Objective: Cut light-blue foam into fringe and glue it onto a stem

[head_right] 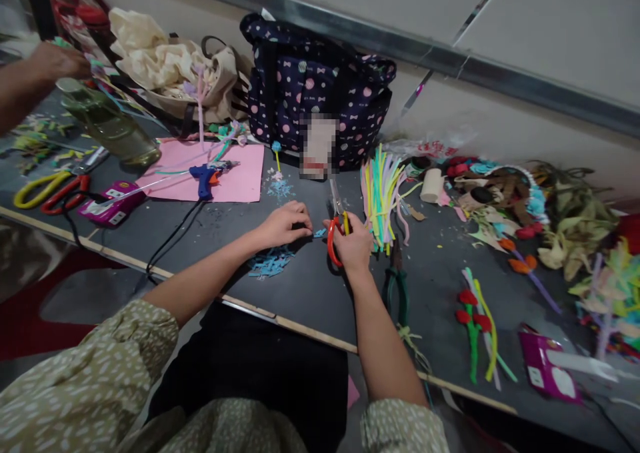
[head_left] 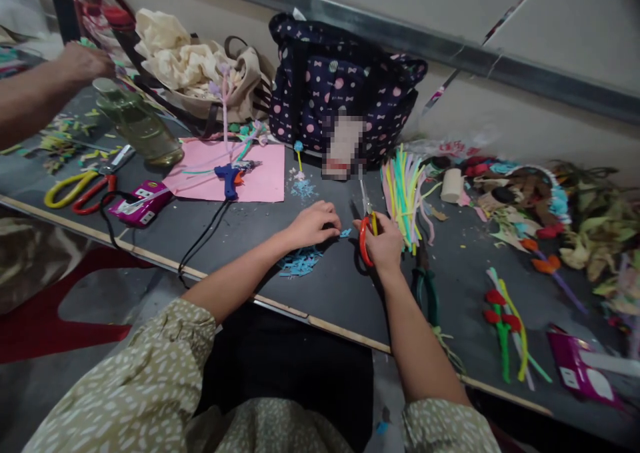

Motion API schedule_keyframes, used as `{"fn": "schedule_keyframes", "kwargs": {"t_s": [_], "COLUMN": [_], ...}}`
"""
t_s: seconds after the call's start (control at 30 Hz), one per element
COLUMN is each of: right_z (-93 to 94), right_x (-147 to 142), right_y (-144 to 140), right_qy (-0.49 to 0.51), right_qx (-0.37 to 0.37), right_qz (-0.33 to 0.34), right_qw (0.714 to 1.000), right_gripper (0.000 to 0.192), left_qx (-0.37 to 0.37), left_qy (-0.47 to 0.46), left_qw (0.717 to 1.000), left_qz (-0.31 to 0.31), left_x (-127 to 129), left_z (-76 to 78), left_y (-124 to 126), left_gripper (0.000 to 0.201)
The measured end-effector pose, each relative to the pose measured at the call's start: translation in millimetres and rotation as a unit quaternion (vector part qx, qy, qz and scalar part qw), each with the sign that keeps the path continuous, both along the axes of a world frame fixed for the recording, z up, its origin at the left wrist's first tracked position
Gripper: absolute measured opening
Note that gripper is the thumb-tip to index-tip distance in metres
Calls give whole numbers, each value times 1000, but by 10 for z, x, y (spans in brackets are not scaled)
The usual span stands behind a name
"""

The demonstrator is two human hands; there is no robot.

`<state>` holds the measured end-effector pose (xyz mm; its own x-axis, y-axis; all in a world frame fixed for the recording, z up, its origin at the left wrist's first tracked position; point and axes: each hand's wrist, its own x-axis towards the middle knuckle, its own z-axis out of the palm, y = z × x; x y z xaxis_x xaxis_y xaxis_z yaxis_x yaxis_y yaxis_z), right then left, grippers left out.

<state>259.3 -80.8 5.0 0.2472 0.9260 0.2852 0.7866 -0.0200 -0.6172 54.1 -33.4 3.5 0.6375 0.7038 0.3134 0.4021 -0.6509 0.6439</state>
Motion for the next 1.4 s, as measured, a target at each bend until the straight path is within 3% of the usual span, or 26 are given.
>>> {"fn": "schedule_keyframes", "kwargs": {"t_s": [0.23,0.53,0.67,0.77,0.83,0.93,1.13,1.23,1.4], "right_z": [-53,-94,-44,-13,-4,-10,-55,-82,-112], "right_x": [5,-1,-28,-41,-44,-48,-81,-108,-141], "right_y": [2,-10,-25,-40,-47,-55,-77,-90,-110], "right_qy": [24,41,35,36,38,37,26,6,-27], "right_qx": [-2,-11,-6,-4,-6,-16,-12,2,29], "right_qz": [19,24,22,23,23,33,91,121,156], "right_qw": [1000,999,999,999,999,999,995,993,987], "right_gripper": [55,58,55,53,52,51,51,48,47], "left_qx": [17,57,13,-75,-179,-312,-414,-423,-423], "left_qy": [70,103,47,-69,-172,-313,-489,-536,-578], "left_qw": [997,993,999,994,966,888,745,704,668], "left_qz": [21,-8,-2,42,79,125,185,194,203], "left_x": [150,219,178,120,81,22,-104,-163,-222], "left_z": [-44,-181,-151,-77,-20,48,58,51,61], "left_y": [-34,-95,-86,-66,-48,-6,129,177,210], "left_gripper": [16,18,15,11,12,14,17,20,20]}}
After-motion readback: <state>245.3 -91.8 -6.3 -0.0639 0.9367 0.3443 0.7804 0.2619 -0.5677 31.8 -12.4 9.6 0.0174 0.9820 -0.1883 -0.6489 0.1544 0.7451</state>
